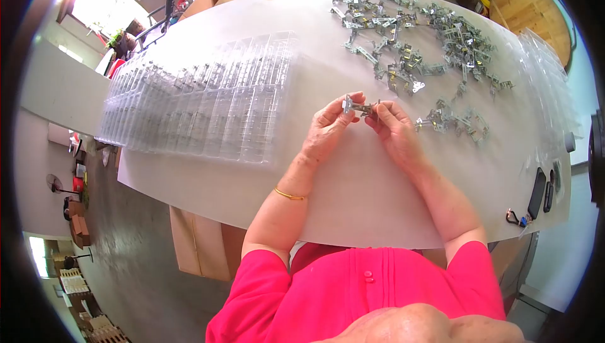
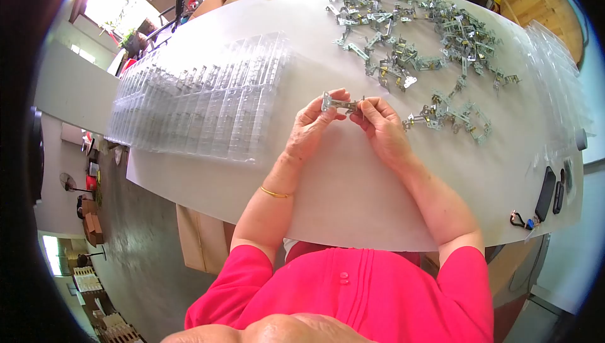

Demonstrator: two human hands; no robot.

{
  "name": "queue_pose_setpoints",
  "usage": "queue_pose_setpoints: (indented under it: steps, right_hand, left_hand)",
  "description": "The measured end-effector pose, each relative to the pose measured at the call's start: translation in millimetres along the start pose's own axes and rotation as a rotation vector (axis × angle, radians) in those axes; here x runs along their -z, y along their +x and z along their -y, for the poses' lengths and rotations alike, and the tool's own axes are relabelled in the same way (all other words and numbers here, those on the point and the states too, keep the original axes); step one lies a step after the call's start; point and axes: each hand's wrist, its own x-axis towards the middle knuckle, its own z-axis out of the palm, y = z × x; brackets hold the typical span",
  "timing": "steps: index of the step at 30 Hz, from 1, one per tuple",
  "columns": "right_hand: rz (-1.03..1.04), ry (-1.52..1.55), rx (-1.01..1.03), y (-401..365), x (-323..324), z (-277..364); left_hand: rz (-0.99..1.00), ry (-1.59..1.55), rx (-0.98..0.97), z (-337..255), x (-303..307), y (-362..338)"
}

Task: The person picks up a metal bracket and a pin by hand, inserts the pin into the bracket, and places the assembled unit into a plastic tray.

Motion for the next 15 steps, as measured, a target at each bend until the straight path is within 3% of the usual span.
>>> queue_pose_setpoints:
  steps: [4,6,7,9,12,15]
  right_hand:
    - [-0.06,-0.097,-0.013,-2.1,-11.0,0.1]
    - [-0.181,-0.481,0.098,-3.2,-13.2,-1.9]
    - [-0.187,-0.479,0.099,-2.8,-13.1,-3.5]
    - [-0.127,-0.586,0.277,-2.5,-13.9,-5.5]
    - [-0.04,-0.542,0.142,-12.1,-21.0,3.1]
    - [-0.015,-0.629,0.171,-15.6,-21.8,2.3]
  left_hand:
    - [-0.037,0.027,-0.025,2.8,4.6,2.1]
    - [-0.043,0.035,-0.031,4.5,6.2,2.5]
    - [-0.081,0.013,-0.029,4.2,5.4,2.8]
    - [-0.116,-0.012,-0.023,3.6,4.4,2.4]
    - [-0.09,-0.045,0.062,-1.0,5.8,-0.3]
    - [-0.067,0.043,0.143,-4.7,5.1,-1.5]
